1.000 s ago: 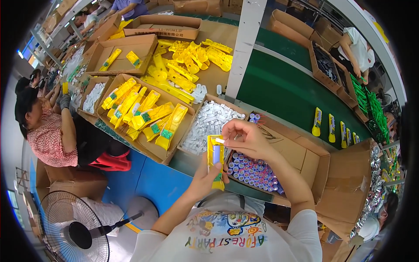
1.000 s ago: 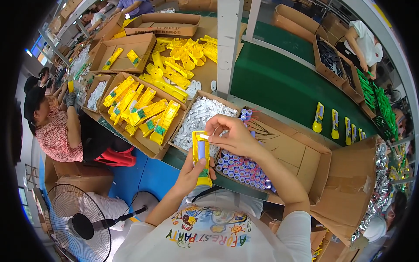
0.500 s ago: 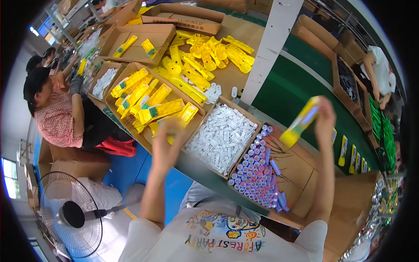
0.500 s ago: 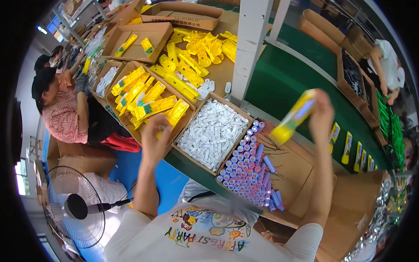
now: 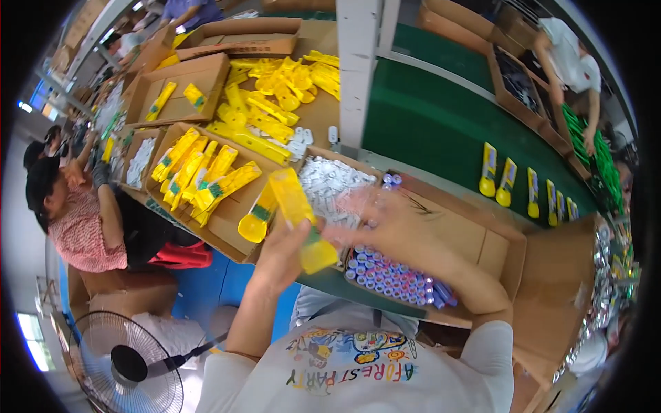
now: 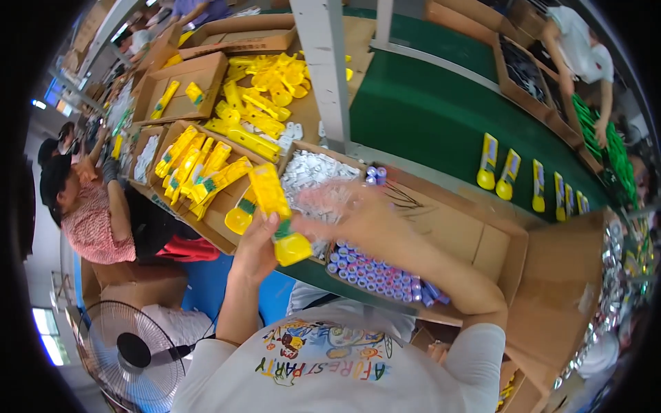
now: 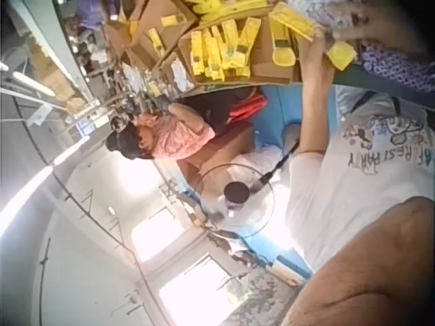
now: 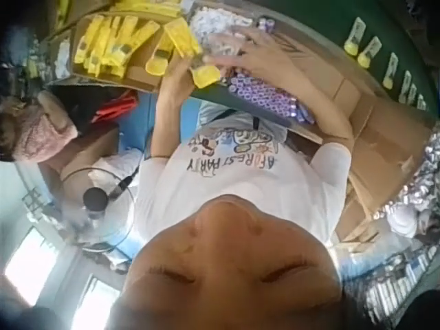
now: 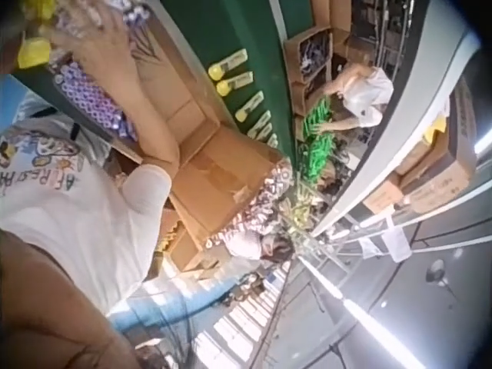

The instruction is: Assemble small yellow flashlights by inserting batteries and components into the flashlight bodies.

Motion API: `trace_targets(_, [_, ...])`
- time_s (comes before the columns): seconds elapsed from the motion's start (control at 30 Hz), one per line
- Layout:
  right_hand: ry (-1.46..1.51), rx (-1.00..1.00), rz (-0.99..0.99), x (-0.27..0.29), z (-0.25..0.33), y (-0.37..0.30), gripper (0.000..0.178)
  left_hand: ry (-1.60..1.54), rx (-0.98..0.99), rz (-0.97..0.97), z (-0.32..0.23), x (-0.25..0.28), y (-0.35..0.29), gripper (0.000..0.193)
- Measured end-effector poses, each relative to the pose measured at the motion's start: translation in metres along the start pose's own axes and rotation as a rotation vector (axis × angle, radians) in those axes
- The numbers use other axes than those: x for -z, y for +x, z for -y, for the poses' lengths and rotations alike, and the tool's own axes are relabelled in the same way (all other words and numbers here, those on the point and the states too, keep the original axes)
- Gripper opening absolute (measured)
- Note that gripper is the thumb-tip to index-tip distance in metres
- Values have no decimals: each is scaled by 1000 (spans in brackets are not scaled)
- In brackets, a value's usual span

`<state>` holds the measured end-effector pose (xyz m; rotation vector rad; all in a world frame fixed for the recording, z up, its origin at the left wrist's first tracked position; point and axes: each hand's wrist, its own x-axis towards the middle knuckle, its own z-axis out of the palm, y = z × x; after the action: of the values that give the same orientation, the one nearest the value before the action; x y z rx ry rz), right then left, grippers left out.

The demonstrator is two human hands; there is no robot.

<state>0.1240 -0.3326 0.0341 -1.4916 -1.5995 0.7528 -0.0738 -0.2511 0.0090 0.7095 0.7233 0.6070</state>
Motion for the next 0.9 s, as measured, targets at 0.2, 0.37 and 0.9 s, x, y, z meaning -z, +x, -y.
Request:
trace_targets(0.2, [41, 417, -122, -20, -25, -20, 17, -26, -59, 165, 37, -10, -5, 45])
trace_targets(0.37, [179, -90, -169, -38, 2, -32, 9, 286, -274, 243, 65, -5, -12, 58])
trace_targets(0.9, [49, -611, -61, 19, -150, -64, 23, 317, -66, 350, 69, -24, -18, 28])
